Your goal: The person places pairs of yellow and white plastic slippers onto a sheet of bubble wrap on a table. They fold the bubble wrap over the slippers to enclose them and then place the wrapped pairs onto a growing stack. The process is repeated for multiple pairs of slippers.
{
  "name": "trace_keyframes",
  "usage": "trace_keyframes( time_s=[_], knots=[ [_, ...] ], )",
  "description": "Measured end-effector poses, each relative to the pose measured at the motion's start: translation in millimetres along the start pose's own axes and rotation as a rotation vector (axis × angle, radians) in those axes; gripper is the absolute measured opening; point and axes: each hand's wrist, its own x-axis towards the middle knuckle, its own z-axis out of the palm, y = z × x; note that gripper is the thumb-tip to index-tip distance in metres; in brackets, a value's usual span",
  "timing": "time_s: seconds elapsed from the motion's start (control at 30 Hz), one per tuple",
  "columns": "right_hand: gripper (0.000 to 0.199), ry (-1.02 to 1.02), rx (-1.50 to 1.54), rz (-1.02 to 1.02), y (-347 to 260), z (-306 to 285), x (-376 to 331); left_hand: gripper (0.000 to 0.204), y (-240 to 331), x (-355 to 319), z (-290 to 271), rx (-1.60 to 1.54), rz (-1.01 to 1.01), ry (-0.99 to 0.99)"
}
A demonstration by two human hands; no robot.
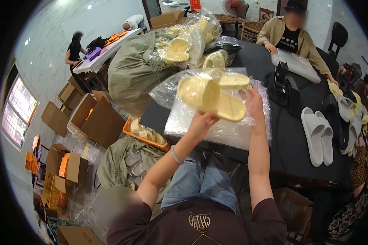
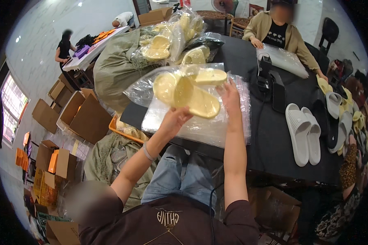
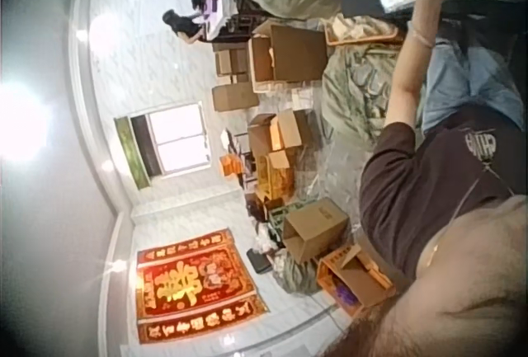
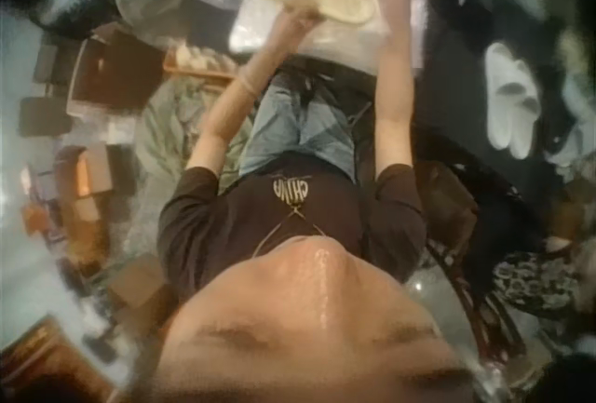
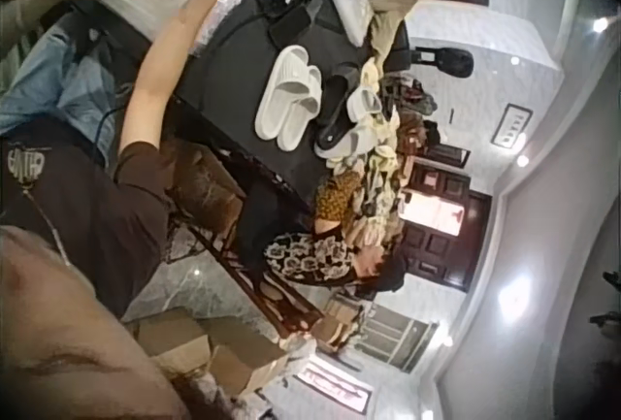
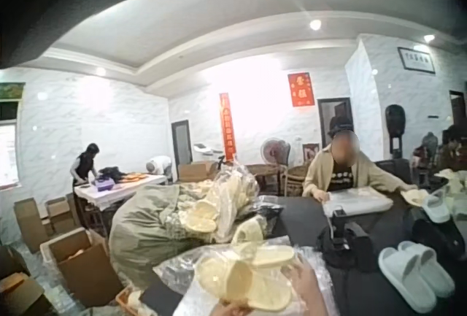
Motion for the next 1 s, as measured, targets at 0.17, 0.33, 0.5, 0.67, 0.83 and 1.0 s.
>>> trace_keyframes(
  time_s=[0.17,0.33,0.5,0.67,0.83,1.0],
  knots=[
    [0.05,0.233,-0.314,-0.067,-3.2,-25.8,4.8,0.04,-7.1,-31.8,-10.2,0.024,-0.328,-0.117],
    [0.045,0.209,-0.945,-0.271,-9.4,-18.6,4.0,0.044,40.3,-94.1,2.4,0.651,-0.041,-0.083],
    [0.053,0.275,-1.15,-0.283,-29.2,-18.6,-8.6,0.042,72.8,-67.4,-28.4,1.405,1.072,0.587],
    [0.07,0.077,-0.841,0.313,-56.8,24.1,-31.7,0.044,69.4,-45.2,-106.5,1.109,0.679,0.794],
    [0.048,-0.166,-1.072,0.322,-66.8,52.5,-54.5,0.038,71.3,-40.8,-116.3,1.015,0.496,0.718],
    [0.032,-0.154,-0.637,0.249,-69.0,48.8,-58.2,0.036,71.0,-47.0,-126.0,0.838,0.444,0.574]
  ],
)
